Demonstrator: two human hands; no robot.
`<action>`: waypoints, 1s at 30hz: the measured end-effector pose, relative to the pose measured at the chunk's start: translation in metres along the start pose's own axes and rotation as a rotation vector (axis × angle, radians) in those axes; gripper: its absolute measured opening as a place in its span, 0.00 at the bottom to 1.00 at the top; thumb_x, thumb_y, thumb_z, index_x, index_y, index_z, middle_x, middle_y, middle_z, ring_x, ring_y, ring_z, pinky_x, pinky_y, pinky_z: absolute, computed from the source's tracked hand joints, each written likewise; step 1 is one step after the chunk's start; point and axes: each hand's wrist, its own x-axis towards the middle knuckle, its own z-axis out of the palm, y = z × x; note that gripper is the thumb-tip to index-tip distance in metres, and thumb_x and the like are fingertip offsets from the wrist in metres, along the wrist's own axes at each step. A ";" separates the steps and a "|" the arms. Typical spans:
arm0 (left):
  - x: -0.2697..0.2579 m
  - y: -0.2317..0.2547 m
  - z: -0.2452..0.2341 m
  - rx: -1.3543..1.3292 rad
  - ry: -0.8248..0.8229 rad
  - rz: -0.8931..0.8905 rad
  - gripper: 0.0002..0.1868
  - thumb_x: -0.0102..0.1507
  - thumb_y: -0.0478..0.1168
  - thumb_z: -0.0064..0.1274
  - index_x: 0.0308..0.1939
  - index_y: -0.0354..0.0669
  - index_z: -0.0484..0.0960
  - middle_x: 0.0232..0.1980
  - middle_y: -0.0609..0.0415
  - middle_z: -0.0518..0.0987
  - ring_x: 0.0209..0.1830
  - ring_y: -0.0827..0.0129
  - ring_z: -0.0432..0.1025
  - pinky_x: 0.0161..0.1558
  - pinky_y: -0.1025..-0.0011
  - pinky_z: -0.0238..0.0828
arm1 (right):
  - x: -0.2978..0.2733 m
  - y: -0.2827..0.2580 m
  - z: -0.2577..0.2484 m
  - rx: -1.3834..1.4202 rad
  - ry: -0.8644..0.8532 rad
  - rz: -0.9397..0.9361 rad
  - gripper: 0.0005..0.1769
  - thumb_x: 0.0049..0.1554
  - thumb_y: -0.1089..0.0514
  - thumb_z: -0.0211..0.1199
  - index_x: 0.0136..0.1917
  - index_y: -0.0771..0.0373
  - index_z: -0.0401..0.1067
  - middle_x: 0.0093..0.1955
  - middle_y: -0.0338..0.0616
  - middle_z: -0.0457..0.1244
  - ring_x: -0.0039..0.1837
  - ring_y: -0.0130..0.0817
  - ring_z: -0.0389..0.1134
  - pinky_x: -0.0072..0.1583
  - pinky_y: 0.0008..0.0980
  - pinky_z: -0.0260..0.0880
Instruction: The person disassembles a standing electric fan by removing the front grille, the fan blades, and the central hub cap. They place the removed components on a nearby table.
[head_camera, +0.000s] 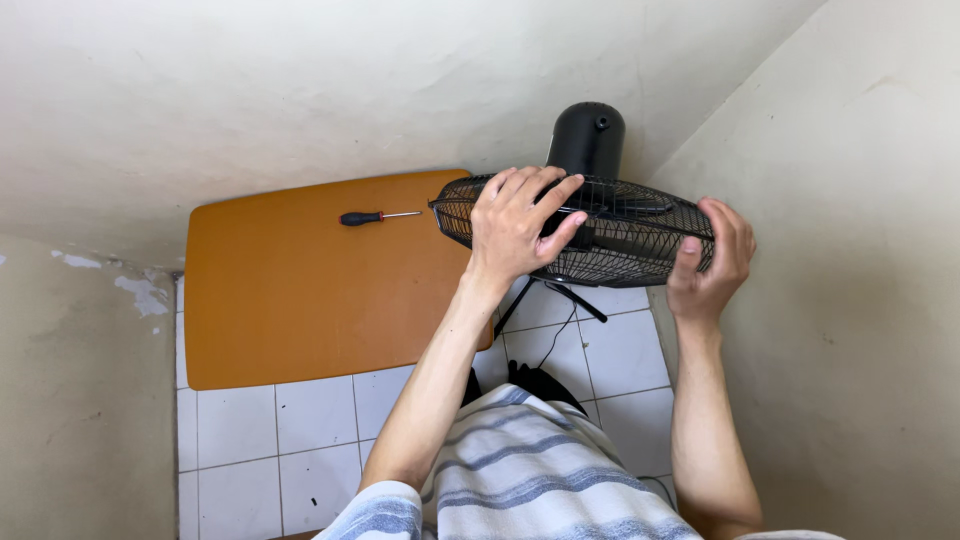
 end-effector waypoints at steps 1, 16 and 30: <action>-0.001 -0.002 -0.001 -0.004 -0.002 0.009 0.18 0.64 0.52 0.60 0.53 0.49 0.85 0.52 0.57 0.82 0.53 0.63 0.77 0.61 0.60 0.70 | -0.009 0.007 0.001 0.026 0.022 0.040 0.34 0.73 0.35 0.46 0.64 0.70 0.71 0.64 0.54 0.66 0.69 0.50 0.67 0.73 0.48 0.63; 0.019 -0.015 0.007 -0.035 0.017 0.066 0.16 0.64 0.50 0.61 0.51 0.46 0.86 0.49 0.55 0.82 0.49 0.63 0.77 0.56 0.61 0.71 | -0.036 0.058 0.020 0.284 0.323 0.365 0.23 0.75 0.47 0.47 0.67 0.71 0.66 0.68 0.54 0.64 0.75 0.45 0.63 0.77 0.44 0.59; 0.036 0.084 0.026 0.015 -0.248 -0.079 0.17 0.63 0.44 0.51 0.53 0.44 0.84 0.56 0.50 0.81 0.62 0.59 0.73 0.71 0.43 0.58 | -0.070 0.150 0.008 0.425 0.082 0.592 0.32 0.74 0.40 0.38 0.61 0.70 0.70 0.59 0.48 0.67 0.64 0.36 0.66 0.69 0.36 0.63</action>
